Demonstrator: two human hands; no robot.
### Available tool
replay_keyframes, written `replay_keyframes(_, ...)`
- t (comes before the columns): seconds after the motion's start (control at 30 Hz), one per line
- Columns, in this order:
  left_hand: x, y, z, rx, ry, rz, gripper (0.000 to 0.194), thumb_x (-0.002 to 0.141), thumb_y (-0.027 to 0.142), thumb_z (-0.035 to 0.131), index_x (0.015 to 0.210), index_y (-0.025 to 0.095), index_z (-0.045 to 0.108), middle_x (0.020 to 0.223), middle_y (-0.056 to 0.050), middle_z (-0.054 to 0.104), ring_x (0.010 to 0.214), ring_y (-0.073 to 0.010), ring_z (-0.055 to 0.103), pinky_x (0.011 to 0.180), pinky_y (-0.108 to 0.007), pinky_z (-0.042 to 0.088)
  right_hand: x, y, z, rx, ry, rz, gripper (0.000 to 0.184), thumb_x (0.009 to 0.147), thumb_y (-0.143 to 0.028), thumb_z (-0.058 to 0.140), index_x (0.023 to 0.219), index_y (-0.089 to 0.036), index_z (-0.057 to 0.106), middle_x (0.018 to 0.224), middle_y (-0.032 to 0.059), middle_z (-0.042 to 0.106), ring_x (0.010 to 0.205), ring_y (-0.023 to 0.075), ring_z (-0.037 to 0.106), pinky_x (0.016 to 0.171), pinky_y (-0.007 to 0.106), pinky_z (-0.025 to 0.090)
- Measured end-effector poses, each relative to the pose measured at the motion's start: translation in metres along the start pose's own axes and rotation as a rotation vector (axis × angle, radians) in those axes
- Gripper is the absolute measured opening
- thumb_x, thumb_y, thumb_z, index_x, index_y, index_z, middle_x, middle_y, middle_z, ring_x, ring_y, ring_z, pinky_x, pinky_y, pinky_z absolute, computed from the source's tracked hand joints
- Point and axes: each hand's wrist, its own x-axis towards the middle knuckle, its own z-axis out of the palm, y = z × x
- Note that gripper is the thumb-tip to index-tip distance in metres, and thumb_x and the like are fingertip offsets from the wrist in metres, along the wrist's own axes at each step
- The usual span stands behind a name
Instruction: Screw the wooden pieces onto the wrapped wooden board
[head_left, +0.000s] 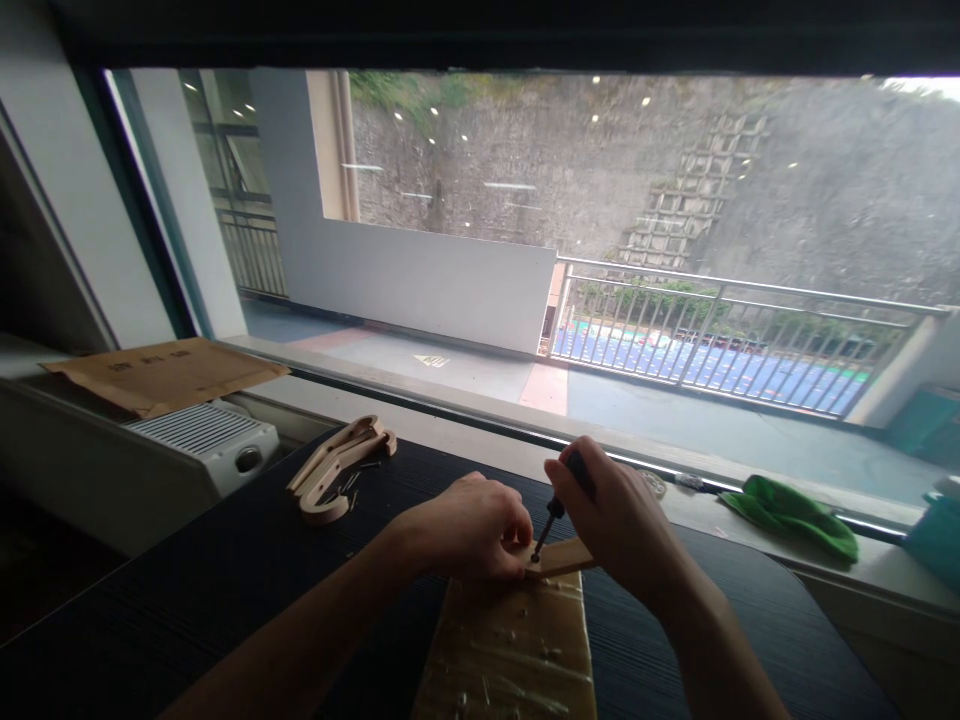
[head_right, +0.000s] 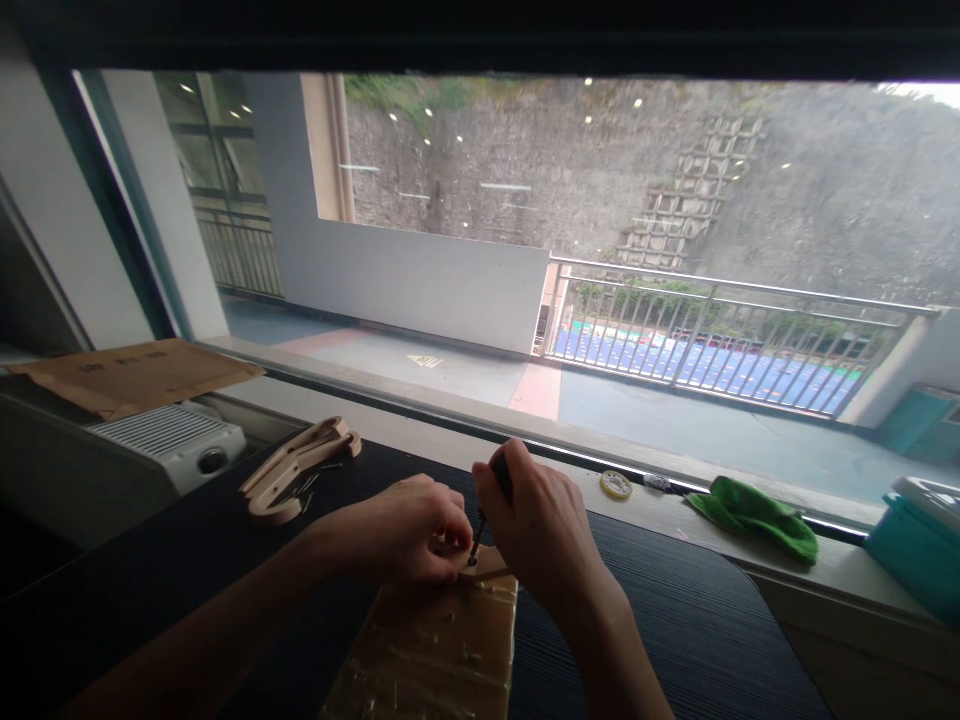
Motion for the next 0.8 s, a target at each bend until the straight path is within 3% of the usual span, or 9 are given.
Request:
replay_keyframes(0.1, 0.003, -0.002, 0.006, -0.006, 0.095, 0.051, 0.012, 0.071, 0.033, 0.072, 0.079, 0.024, 0.072, 0.088, 0.000, 0.066, 0.090, -0.0185, 0.058, 0.094, -0.035, 0.035, 0.000, 0.000, 0.000, -0.004, 0.009, 0.000, 0.025, 0.092, -0.043, 0.041, 0.078, -0.023, 0.046, 0.059, -0.0035, 0.058, 0.051, 0.0129, 0.048, 0.051, 0.025, 0.026)
replay_keyframes(0.2, 0.007, -0.004, 0.015, -0.019, 0.152, 0.087, 0.007, 0.073, 0.028, 0.070, 0.071, 0.022, 0.069, 0.086, 0.001, 0.066, 0.090, -0.0172, 0.057, 0.097, -0.036, 0.032, 0.000, 0.000, 0.001, -0.017, 0.025, -0.005, 0.025, 0.091, -0.043, 0.042, 0.077, -0.023, 0.046, 0.056, -0.0045, 0.054, 0.050, 0.0124, 0.044, 0.051, 0.025, 0.025)
replay_keyframes(0.37, 0.010, -0.005, 0.020, -0.003, 0.142, 0.113, 0.015, 0.076, 0.019, 0.064, 0.061, 0.019, 0.064, 0.069, 0.003, 0.064, 0.077, -0.0137, 0.057, 0.092, -0.033, 0.034, -0.001, 0.001, -0.001, -0.011, 0.013, 0.011, 0.027, 0.092, -0.045, 0.042, 0.077, -0.023, 0.045, 0.057, -0.0050, 0.053, 0.051, 0.0120, 0.043, 0.052, 0.025, 0.025)
replay_keyframes(0.6, 0.010, -0.004, 0.018, -0.024, 0.118, 0.106, 0.015, 0.075, 0.018, 0.063, 0.061, 0.019, 0.062, 0.065, 0.005, 0.065, 0.073, -0.0123, 0.059, 0.090, -0.032, 0.034, -0.003, -0.003, -0.008, 0.040, -0.053, -0.051, 0.018, 0.092, -0.039, 0.042, 0.084, -0.024, 0.048, 0.063, -0.0050, 0.054, 0.055, 0.0117, 0.044, 0.054, 0.025, 0.026)
replay_keyframes(0.8, 0.010, -0.005, 0.020, -0.024, 0.140, 0.105, 0.011, 0.075, 0.021, 0.064, 0.064, 0.021, 0.067, 0.067, 0.006, 0.067, 0.073, -0.0126, 0.060, 0.089, -0.032, 0.035, 0.003, 0.002, 0.004, -0.045, 0.010, 0.033, 0.031, 0.091, -0.048, 0.041, 0.073, -0.023, 0.039, 0.055, -0.0047, 0.048, 0.050, 0.0119, 0.038, 0.051, 0.026, 0.023)
